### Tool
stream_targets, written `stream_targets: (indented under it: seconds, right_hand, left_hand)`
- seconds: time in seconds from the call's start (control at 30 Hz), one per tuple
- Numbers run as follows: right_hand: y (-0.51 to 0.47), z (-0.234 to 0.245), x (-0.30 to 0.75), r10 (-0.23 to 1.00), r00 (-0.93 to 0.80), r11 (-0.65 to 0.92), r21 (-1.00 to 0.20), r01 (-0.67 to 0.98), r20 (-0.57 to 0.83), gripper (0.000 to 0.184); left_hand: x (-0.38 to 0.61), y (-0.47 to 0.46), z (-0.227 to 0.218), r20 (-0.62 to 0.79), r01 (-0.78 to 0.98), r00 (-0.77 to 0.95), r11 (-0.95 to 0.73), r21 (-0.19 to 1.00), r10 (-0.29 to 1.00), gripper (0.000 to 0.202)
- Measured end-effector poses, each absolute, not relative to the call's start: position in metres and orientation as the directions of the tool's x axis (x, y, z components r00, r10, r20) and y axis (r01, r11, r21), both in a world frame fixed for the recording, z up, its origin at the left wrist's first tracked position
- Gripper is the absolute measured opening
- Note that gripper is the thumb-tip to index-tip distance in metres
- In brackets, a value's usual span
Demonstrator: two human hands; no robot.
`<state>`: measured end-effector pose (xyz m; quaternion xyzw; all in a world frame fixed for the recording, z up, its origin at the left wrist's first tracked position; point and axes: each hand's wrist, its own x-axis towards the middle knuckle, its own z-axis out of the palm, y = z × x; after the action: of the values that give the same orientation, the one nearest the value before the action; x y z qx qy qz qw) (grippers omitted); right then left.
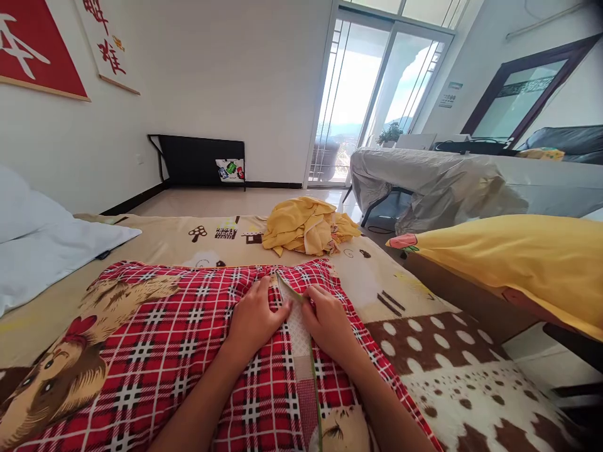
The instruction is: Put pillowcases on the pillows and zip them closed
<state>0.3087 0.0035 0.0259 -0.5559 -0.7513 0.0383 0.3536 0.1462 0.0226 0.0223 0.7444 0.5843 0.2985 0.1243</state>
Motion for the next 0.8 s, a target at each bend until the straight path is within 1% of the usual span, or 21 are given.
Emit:
stream_targets:
  seconds: [0.07,0.13,0.2,0.3,0.37,0.47,0.57,0.63,0.7,0.8]
  right_hand:
    - [0.003,0.028,0.308,0.828,-0.114,0.447,-0.524,0.725,0.550,0.016]
    - [0.001,0.030,0.308,0.799,-0.098,0.509,-0.581,0.635,0.593,0.016]
    - [-0.002,0.033,0.307,0.781,-0.082,0.546,-0.612,0.573,0.620,0.014]
    - [-0.006,0.038,0.307,0.762,-0.085,0.575,-0.611,0.544,0.641,0.013]
    - [-0.009,0.041,0.308,0.754,-0.120,0.595,-0.596,0.539,0.645,0.013]
    - [-0.011,0.044,0.308,0.746,-0.212,0.635,-0.580,0.510,0.631,0.012]
    - [-0.013,0.045,0.309,0.750,-0.268,0.650,-0.600,0.467,0.604,0.013]
    - [-0.014,0.045,0.309,0.763,-0.281,0.639,-0.613,0.465,0.582,0.016]
    - [-0.016,0.045,0.310,0.777,-0.291,0.624,-0.618,0.479,0.559,0.024]
    - [-0.022,0.048,0.313,0.786,-0.304,0.614,-0.619,0.490,0.538,0.030]
  left_hand:
    - [0.146,0.024,0.022,0.295,0.801,0.117,-0.266,0.537,0.948,0.044]
    - [0.145,0.026,0.022,0.287,0.804,0.096,-0.244,0.542,0.953,0.035]
    - [0.143,0.027,0.023,0.281,0.806,0.088,-0.234,0.543,0.956,0.026]
    - [0.141,0.028,0.023,0.289,0.801,0.095,-0.245,0.546,0.953,0.018]
    - [0.139,0.028,0.021,0.326,0.776,0.098,-0.278,0.566,0.940,0.016]
    - [0.138,0.026,0.018,0.416,0.704,0.089,-0.353,0.617,0.905,0.016]
    - [0.137,0.022,0.018,0.539,0.597,0.062,-0.464,0.655,0.840,0.017]
    - [0.136,0.018,0.021,0.615,0.525,0.045,-0.542,0.656,0.787,0.017]
    - [0.135,0.013,0.025,0.658,0.474,0.039,-0.593,0.651,0.752,0.018]
    - [0.134,0.005,0.032,0.642,0.443,0.010,-0.579,0.684,0.766,0.019]
